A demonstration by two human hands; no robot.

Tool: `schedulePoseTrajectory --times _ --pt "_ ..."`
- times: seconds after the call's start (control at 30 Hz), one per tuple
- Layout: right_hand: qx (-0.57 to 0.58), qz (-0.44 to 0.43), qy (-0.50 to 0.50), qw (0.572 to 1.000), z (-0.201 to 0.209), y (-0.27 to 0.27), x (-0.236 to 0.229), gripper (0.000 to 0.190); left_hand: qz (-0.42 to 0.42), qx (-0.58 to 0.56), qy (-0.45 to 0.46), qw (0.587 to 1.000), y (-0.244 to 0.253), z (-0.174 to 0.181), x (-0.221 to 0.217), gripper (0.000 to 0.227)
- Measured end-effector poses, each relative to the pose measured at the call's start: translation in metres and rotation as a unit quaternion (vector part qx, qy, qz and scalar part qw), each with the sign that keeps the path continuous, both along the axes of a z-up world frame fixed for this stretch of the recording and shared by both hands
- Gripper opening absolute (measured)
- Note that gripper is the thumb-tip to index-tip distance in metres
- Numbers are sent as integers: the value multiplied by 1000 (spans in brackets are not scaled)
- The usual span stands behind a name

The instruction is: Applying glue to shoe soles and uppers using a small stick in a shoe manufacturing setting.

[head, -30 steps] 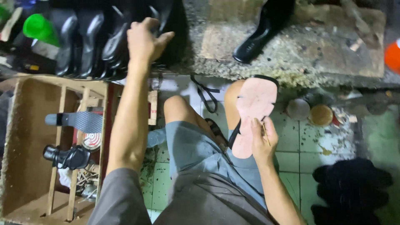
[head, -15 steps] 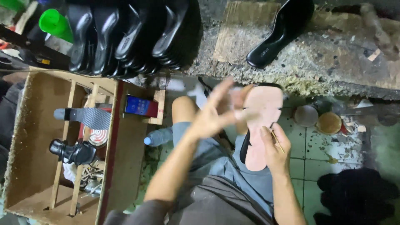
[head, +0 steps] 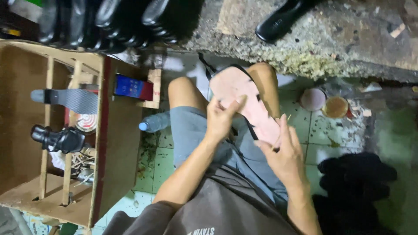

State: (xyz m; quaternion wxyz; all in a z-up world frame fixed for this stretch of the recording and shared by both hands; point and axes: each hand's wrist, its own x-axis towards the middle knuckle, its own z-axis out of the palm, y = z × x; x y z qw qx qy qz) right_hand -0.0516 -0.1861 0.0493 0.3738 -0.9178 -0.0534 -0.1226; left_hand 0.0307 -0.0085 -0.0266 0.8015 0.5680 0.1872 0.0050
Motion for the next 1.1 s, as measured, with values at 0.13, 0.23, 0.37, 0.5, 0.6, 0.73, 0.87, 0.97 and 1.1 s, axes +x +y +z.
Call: schedulePoseTrajectory --times 0.13,0.23,0.37,0.5,0.6,0.73,0.87,0.97,1.1 --pt "-30 -23 -42 998 -19 8 -26 86 7 -62 26 998 -7 21 0 30" --pt "-44 -59 -87 994 -39 7 -38 84 -2 -58 22 998 -7 21 -2 31" --pt "-37 -59 -135 988 -48 7 -33 82 10 -74 8 997 -6 30 2 30" --pt "-50 -54 -175 982 -50 8 -29 80 22 -67 -1 998 -7 40 -1 26" --pt "-49 -47 -188 980 -54 7 -28 79 26 -62 -6 998 -7 39 1 24" --pt "-57 -48 -204 976 -53 9 -25 77 34 -72 -12 997 -11 44 2 22" --pt "-42 -36 -209 976 -49 9 -22 75 39 -83 -2 996 -13 45 3 20" --pt "-40 -33 -205 977 -49 11 -21 75 39 -79 4 996 -12 50 4 19" --pt "53 54 -104 992 -16 1 -20 73 31 -58 21 998 -5 42 7 21"
